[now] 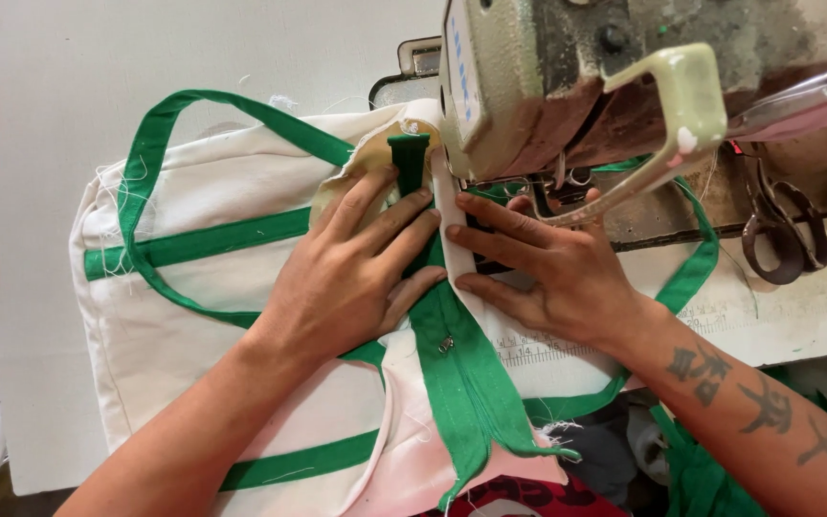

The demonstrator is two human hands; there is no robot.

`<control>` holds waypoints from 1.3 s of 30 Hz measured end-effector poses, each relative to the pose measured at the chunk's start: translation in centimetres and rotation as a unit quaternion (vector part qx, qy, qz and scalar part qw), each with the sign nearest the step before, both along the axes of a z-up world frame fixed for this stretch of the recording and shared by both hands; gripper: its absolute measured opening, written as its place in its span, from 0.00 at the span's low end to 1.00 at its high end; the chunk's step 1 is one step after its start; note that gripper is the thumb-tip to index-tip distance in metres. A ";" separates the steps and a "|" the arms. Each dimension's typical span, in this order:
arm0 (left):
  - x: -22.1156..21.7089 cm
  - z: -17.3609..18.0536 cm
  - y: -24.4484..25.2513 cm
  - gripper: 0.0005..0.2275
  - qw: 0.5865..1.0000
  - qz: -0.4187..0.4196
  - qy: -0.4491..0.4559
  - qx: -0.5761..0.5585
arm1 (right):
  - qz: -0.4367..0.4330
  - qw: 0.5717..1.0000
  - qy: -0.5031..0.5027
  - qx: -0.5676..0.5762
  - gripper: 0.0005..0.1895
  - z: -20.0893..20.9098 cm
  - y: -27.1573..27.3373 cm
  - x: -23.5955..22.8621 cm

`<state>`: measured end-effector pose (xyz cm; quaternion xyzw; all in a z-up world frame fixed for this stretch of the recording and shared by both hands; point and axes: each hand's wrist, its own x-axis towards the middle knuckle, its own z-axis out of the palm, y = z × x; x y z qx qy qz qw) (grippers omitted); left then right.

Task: Attaching a green zipper to a white tote bag using an industrial sewing machine and scissors.

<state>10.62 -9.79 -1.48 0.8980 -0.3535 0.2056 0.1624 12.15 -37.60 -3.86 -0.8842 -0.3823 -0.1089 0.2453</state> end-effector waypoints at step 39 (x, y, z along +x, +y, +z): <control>2.5 0.8 -0.2 0.16 0.993 -0.096 0.039 -0.063 | 0.038 0.966 -0.138 -0.215 0.33 0.1 -2.5 0.1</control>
